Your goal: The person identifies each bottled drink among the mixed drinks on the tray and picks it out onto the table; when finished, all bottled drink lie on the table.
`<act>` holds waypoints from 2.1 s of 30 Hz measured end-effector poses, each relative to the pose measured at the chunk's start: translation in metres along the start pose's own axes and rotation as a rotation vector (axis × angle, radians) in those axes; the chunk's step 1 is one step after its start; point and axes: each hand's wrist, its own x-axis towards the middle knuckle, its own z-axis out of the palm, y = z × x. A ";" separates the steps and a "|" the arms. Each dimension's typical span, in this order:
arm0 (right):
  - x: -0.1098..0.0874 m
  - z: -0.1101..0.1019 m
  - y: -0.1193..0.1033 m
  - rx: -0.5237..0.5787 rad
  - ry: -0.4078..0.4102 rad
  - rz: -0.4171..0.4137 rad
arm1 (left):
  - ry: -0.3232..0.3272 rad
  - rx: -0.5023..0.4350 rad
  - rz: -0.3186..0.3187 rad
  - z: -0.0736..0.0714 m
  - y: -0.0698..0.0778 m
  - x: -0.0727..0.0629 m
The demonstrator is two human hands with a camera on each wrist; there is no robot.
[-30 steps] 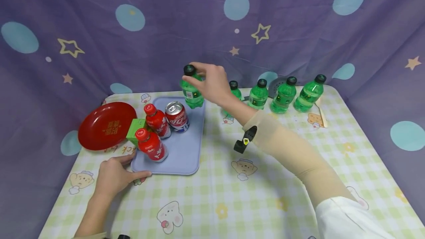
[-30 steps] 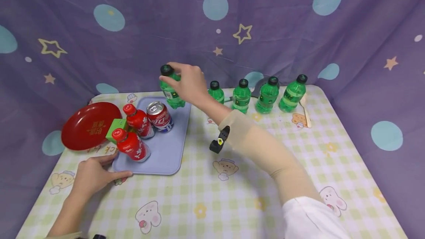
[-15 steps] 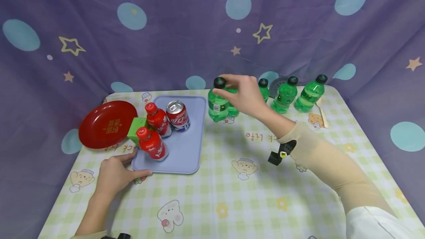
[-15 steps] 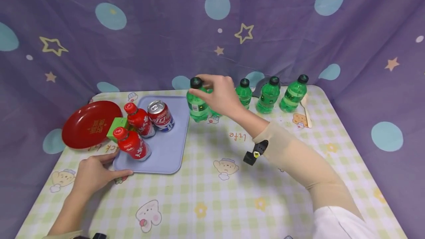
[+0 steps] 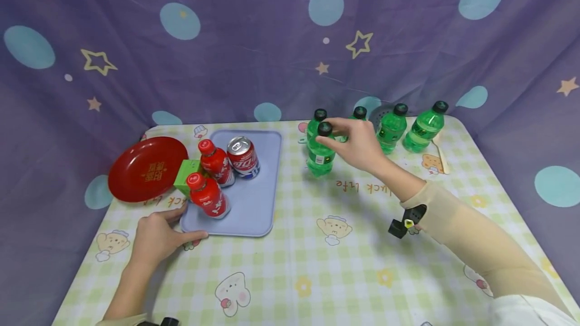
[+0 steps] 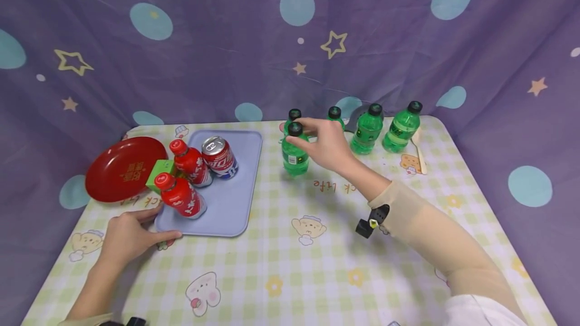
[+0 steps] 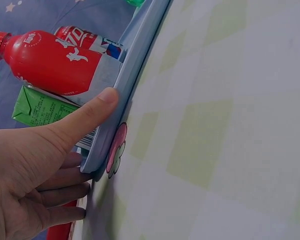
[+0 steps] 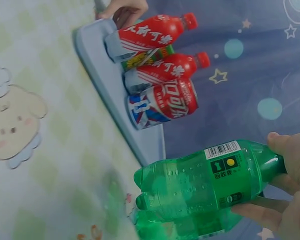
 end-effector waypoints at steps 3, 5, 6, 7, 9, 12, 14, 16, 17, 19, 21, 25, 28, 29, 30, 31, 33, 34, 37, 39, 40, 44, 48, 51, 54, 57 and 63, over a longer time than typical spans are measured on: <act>-0.005 0.001 0.005 0.004 -0.014 0.011 | -0.002 -0.003 -0.002 0.000 -0.001 0.001; -0.008 0.002 0.007 0.008 -0.020 0.019 | -0.003 -0.002 -0.004 0.000 -0.002 0.001; -0.010 0.003 0.008 0.013 -0.024 0.024 | -0.002 -0.001 -0.005 0.000 -0.002 0.001; -0.011 0.004 0.008 0.015 -0.027 0.029 | 0.001 0.001 -0.004 0.001 -0.002 0.001; -0.014 0.005 0.009 0.024 -0.031 0.038 | 0.007 0.003 -0.004 0.002 -0.002 0.001; -0.015 0.008 0.011 0.034 -0.039 0.047 | 0.013 0.008 -0.001 0.003 -0.002 0.001; -0.016 0.009 0.012 0.033 -0.043 0.051 | 0.013 0.010 0.002 0.002 -0.002 0.000; -0.017 0.011 0.013 0.027 -0.043 0.053 | 0.012 0.011 0.004 0.002 -0.002 0.000; -0.017 0.011 0.014 0.023 -0.044 0.053 | 0.011 0.011 0.005 0.002 -0.002 0.000; -0.018 0.012 0.015 0.021 -0.042 0.050 | 0.010 0.011 0.005 0.002 -0.002 0.000; -0.019 0.013 0.016 0.023 -0.038 0.044 | 0.007 0.010 0.002 0.001 -0.001 0.000; -0.020 0.015 0.018 0.032 -0.030 0.031 | -0.004 0.009 -0.008 0.001 -0.002 0.000; -0.021 0.016 0.019 0.038 -0.027 0.023 | -0.008 0.008 -0.014 0.001 -0.002 -0.001; -0.021 0.016 0.019 0.040 -0.025 0.019 | -0.009 0.008 -0.015 0.001 -0.001 -0.001; -0.021 0.016 0.019 0.040 -0.024 0.016 | -0.009 0.008 -0.015 0.001 -0.001 -0.001; -0.021 0.016 0.019 0.040 -0.022 0.012 | -0.006 0.009 -0.014 0.001 -0.001 -0.001; -0.021 0.016 0.020 0.037 -0.016 0.001 | -0.002 0.010 -0.013 0.001 -0.001 -0.001; -0.021 0.016 0.020 0.036 -0.014 -0.004 | 0.001 0.009 -0.013 0.001 -0.001 -0.001; -0.021 0.016 0.020 0.037 -0.010 -0.018 | 0.010 0.009 -0.012 0.001 0.000 0.000; -0.021 0.016 0.020 0.044 -0.008 -0.025 | 0.011 0.008 -0.012 0.002 0.000 0.000; -0.021 0.016 0.020 0.047 -0.010 -0.029 | 0.011 0.008 -0.012 0.002 0.000 0.000; -0.017 0.015 0.019 0.041 -0.030 -0.044 | 0.002 0.012 -0.015 0.001 -0.001 0.000; -0.010 0.012 0.015 0.046 -0.044 -0.064 | -0.001 0.016 -0.020 0.002 -0.001 0.000; -0.001 0.010 0.007 0.087 -0.031 -0.091 | -0.002 0.016 -0.025 0.001 -0.001 0.000; 0.008 0.008 -0.005 0.100 -0.008 -0.120 | -0.010 0.015 -0.029 0.001 -0.001 0.001; 0.017 0.009 -0.021 0.095 0.007 -0.139 | -0.015 0.015 -0.029 0.000 -0.001 0.001; 0.031 0.019 -0.055 0.144 -0.001 -0.172 | 0.002 0.021 -0.012 0.001 -0.002 0.001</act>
